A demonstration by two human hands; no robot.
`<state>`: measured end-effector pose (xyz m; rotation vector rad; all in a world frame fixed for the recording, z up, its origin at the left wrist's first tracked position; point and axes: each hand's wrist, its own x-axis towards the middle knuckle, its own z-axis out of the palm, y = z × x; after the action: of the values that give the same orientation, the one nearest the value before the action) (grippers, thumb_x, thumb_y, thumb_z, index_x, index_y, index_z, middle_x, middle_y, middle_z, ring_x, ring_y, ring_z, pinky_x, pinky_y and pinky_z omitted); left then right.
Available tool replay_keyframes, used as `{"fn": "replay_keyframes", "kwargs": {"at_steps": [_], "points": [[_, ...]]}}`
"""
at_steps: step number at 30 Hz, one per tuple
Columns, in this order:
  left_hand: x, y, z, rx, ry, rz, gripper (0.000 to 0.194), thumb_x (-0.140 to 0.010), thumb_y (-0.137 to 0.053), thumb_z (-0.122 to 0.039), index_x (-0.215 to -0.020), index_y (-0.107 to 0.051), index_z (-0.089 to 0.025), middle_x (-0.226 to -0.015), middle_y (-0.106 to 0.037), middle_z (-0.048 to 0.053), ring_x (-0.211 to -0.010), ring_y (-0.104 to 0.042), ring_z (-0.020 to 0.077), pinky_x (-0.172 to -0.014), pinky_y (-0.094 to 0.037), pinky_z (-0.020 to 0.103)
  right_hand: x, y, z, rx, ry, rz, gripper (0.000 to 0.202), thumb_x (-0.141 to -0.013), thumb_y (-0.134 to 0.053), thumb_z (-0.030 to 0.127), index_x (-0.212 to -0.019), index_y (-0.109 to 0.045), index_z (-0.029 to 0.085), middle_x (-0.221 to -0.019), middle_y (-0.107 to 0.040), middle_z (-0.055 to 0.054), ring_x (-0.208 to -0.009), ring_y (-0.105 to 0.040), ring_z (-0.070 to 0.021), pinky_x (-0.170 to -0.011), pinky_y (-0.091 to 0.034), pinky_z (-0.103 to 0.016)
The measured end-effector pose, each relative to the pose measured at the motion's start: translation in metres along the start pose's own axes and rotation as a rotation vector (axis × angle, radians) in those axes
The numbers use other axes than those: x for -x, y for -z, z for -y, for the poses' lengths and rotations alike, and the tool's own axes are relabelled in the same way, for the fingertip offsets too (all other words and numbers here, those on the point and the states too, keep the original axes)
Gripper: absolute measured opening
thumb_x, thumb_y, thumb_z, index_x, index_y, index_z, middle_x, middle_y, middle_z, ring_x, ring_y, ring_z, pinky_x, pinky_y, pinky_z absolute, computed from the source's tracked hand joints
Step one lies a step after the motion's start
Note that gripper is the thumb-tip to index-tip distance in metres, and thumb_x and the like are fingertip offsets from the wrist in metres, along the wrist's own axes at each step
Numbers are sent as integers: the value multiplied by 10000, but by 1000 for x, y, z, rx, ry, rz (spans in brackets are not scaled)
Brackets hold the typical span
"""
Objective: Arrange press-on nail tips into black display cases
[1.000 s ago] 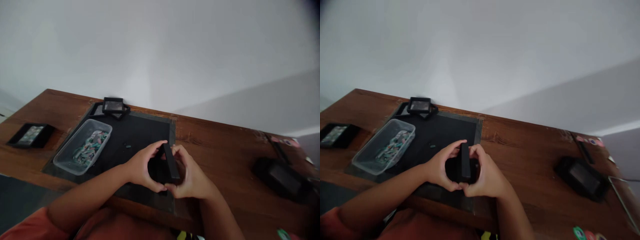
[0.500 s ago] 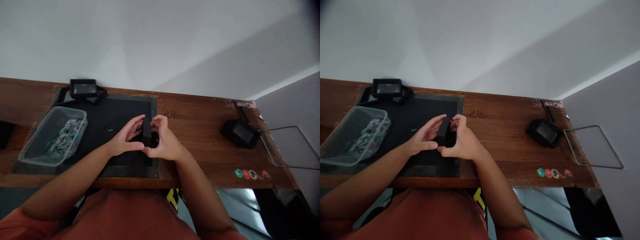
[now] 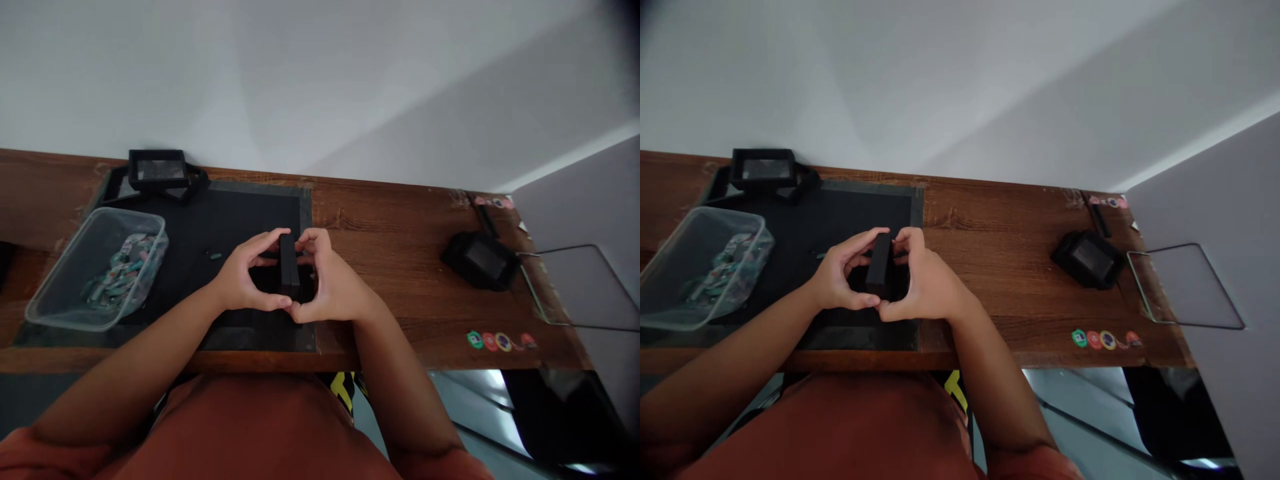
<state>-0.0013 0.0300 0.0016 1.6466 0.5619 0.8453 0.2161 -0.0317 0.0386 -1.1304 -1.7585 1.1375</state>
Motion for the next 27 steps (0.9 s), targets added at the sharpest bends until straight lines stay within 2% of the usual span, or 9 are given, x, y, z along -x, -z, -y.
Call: {"fn": "replay_keyframes", "kwargs": {"at_steps": [5,11,15,17,19,21,24,27], "points": [[2,-3,3,8,-13,-23,1027,-559,-1013,-415,-1501,-630,-270,-1339,-656,136,-1213,-661,364,-908,-669,451,0,2,1,23,-52,3,854,-593,-909,355,-1216,-330,286,-1275,-543,-102,-1121,-686,-296,-977,-604,-489],[2,-5,9,111,26,14,1010,-596,-989,-453,-1508,-599,-263,-1375,-673,142,-1276,-655,382,-930,-657,455,0,9,2,-29,-51,20,780,-617,-899,340,-1173,-355,287,-1231,-587,-77,-1097,-689,-262,-984,-602,-457],[0,-2,7,214,66,78,919,-655,-963,-457,-1484,-615,-268,-1294,-724,126,-1207,-708,360,-899,-661,431,1,16,-1,-107,-107,84,821,-643,-905,334,-1238,-341,287,-1238,-651,-98,-1113,-722,-284,-999,-593,-481],[-1,-1,5,271,76,88,893,-669,-961,-429,-1479,-614,-288,-1344,-711,123,-1247,-696,364,-925,-654,433,2,20,-1,-152,-131,102,844,-662,-894,331,-1293,-335,290,-1276,-665,-113,-1125,-728,-291,-1006,-586,-492],[-2,-1,3,337,80,78,864,-711,-932,-451,-1493,-594,-305,-1443,-667,129,-1324,-658,377,-992,-632,465,2,25,-2,-223,-153,106,785,-729,-835,332,-1340,-345,294,-1310,-673,-117,-1106,-736,-281,-957,-599,-471],[-3,-2,3,406,91,62,837,-767,-872,-511,-1519,-563,-313,-1512,-626,135,-1388,-613,389,-1049,-602,513,2,29,-4,-296,-145,81,653,-791,-748,342,-1348,-410,292,-1304,-695,-99,-1071,-740,-264,-924,-607,-452],[-4,-4,3,488,121,39,823,-811,-785,-543,-1556,-516,-320,-1524,-618,134,-1420,-582,395,-1053,-588,550,-1,32,-10,-347,-136,-11,441,-822,-646,379,-1241,-584,256,-1224,-745,-78,-983,-747,-251,-921,-616,-461],[-5,-6,2,540,144,24,798,-822,-709,-540,-1555,-502,-303,-1499,-634,139,-1389,-602,402,-1049,-576,585,-3,31,-14,-345,-169,-91,361,-839,-609,430,-1126,-689,227,-1165,-775,-88,-962,-755,-270,-898,-629,-474]]}}
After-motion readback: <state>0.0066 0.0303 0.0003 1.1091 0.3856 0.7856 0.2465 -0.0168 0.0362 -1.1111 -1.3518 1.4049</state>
